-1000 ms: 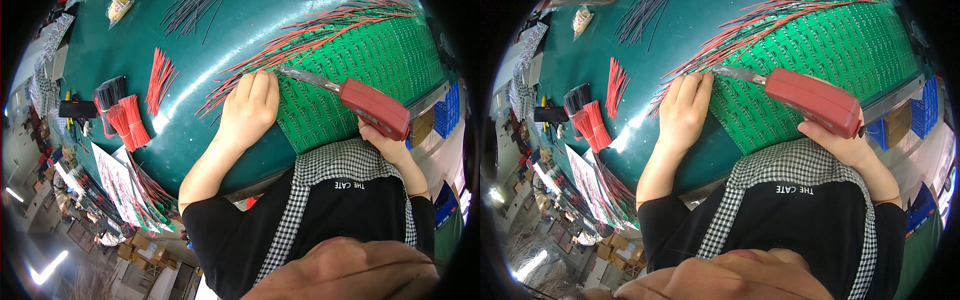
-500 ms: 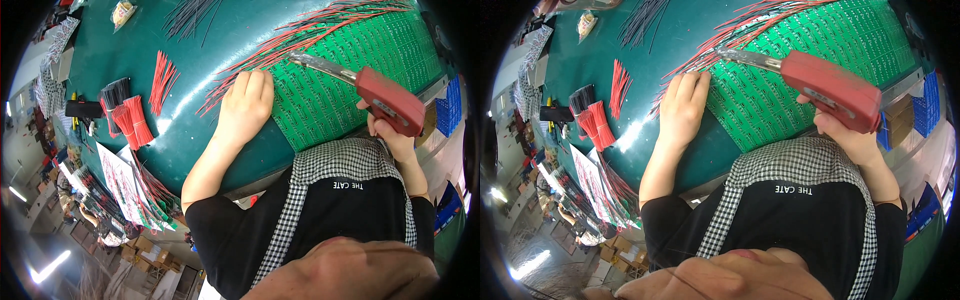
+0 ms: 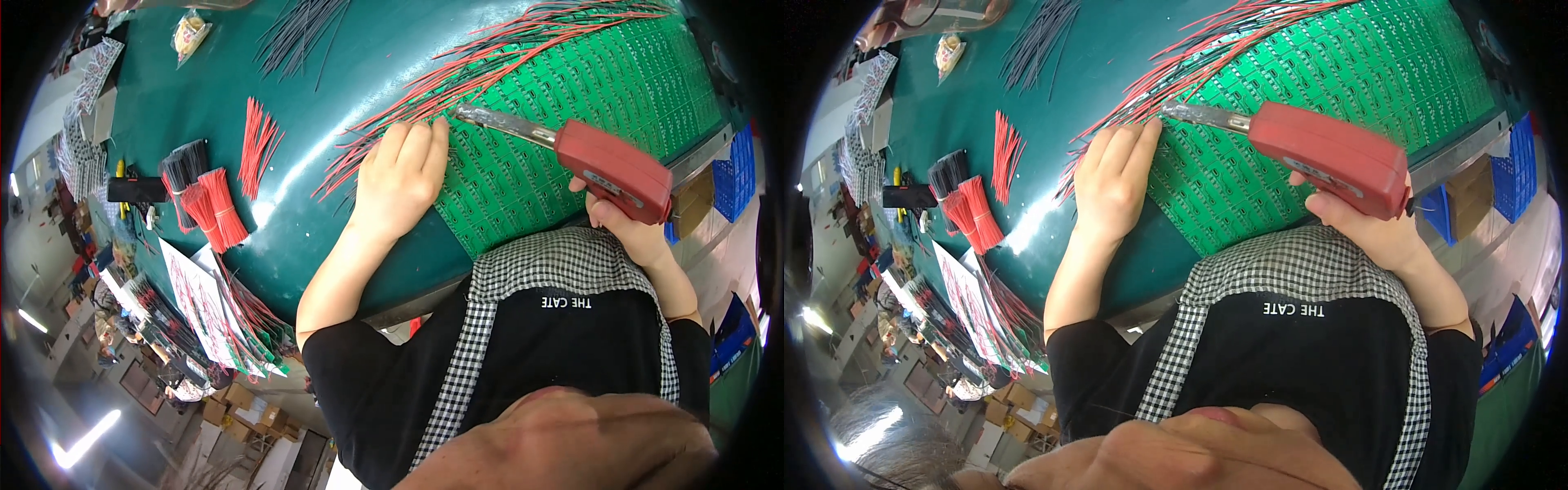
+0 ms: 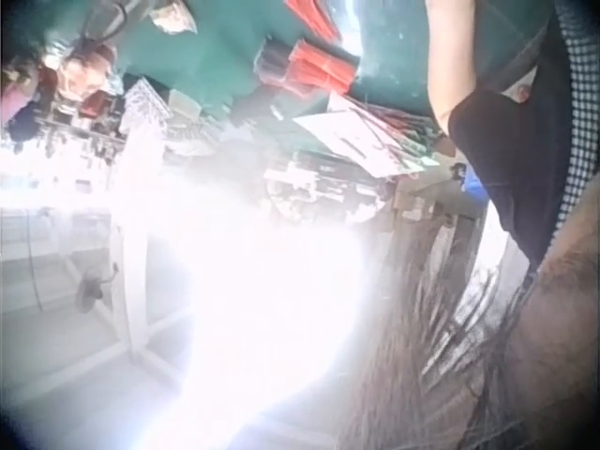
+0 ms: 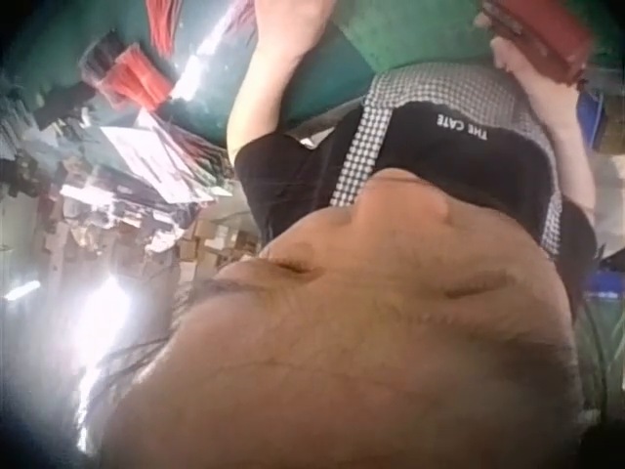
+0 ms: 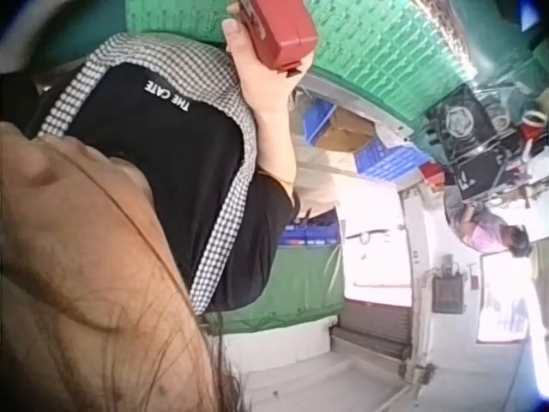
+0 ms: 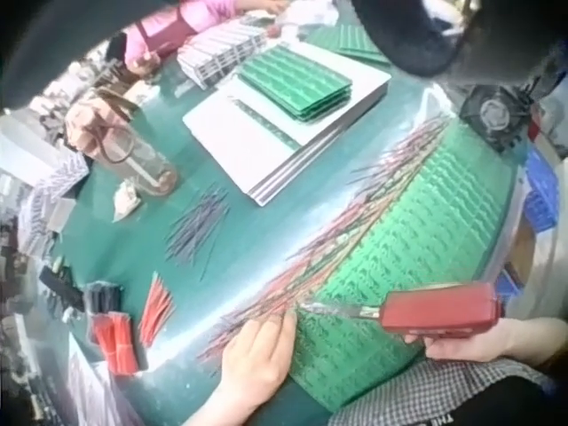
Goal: Inserting and securing wires into a printed circuit board using a specialized hand tool.
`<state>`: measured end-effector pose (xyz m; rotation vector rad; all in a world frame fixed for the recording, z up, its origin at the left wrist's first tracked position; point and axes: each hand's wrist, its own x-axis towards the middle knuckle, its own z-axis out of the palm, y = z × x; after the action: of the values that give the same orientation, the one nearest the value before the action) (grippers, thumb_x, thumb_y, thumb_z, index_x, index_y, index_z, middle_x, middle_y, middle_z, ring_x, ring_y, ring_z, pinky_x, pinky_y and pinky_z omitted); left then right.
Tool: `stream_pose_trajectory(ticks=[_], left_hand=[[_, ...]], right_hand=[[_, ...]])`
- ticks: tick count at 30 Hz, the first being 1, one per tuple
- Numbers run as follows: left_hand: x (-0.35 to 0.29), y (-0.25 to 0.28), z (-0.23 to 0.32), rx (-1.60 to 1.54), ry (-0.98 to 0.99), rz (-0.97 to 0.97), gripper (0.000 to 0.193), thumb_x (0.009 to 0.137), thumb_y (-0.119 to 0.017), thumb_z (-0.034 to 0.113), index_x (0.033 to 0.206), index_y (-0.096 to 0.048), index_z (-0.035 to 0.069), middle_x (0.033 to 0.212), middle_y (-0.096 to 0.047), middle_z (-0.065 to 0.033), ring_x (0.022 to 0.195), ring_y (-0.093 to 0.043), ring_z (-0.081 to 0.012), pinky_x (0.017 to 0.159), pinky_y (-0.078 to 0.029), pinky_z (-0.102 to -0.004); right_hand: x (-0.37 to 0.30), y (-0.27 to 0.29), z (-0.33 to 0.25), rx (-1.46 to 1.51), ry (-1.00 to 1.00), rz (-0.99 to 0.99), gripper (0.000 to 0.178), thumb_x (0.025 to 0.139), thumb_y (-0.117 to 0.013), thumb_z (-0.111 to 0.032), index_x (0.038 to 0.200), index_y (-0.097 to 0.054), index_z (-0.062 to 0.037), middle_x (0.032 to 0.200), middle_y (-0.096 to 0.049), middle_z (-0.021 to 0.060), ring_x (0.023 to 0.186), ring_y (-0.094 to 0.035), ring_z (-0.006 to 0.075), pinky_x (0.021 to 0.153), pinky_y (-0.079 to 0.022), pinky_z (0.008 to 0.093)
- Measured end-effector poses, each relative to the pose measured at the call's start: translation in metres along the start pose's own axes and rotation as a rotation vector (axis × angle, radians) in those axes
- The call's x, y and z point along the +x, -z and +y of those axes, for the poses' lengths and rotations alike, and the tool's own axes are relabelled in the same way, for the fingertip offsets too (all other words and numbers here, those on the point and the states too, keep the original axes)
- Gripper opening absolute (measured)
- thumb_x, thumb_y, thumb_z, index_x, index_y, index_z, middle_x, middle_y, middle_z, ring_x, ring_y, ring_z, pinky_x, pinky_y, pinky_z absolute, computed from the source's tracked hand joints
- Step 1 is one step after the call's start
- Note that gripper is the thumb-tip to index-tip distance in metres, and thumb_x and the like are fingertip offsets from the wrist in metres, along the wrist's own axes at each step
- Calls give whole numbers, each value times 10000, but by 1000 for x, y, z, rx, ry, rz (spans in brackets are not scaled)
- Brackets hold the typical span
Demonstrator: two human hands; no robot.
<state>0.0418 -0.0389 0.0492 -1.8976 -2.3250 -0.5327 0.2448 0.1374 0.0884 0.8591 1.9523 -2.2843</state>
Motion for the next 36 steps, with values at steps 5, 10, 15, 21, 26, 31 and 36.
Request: stream_pose_trajectory(ticks=[5,10,15,21,26,31,36], left_hand=[[0,0,1,4,26,-4,295,611,-555,26,901,-577,-22,779,-512,-75,689,-514,-195,583,-441,-285],[0,0,2,5,36,-15,297,611,-554,28,902,-572,-30,774,-505,-82,690,-511,-202,597,-442,-287],[-1,-1,3,23,23,-15,292,614,-550,26,898,-569,-39,770,-501,-85,688,-507,-206,600,-442,-287],[1,-7,-1,122,-56,77,135,643,-582,28,772,-573,-11,658,-400,-27,611,-448,-129,456,-407,-214],[3,-6,1,160,-54,52,124,643,-579,27,762,-567,-6,649,-384,-26,599,-431,-129,459,-402,-209],[5,-5,0,169,-53,37,163,631,-564,44,786,-567,-5,668,-392,-27,613,-438,-131,472,-411,-206],[2,-2,5,95,58,-59,299,620,-545,21,915,-565,-24,763,-477,-72,690,-490,-200,580,-438,-284]], right_hand=[[2,-1,1,-138,29,-30,392,777,-594,-198,1078,-479,26,897,-541,70,583,-440,69,530,-392,200],[0,-1,0,-133,-38,-12,343,778,-592,-189,1029,-492,22,796,-516,50,593,-444,77,530,-386,208],[0,-5,2,-146,21,43,321,773,-595,-189,996,-495,20,719,-496,32,594,-441,82,525,-371,214],[-1,-1,4,-259,22,5,340,760,-604,-180,1009,-491,22,709,-490,26,594,-442,86,529,-375,217],[3,-5,-5,-10,-95,15,311,723,-660,-100,1013,-566,-39,892,-604,46,757,-540,90,654,-440,227],[0,-1,-5,37,2,34,342,755,-619,-88,1080,-526,-35,934,-596,63,725,-518,69,595,-432,206],[-3,1,-1,82,57,26,363,771,-592,-79,1118,-497,-35,967,-585,71,684,-490,48,539,-415,183]])
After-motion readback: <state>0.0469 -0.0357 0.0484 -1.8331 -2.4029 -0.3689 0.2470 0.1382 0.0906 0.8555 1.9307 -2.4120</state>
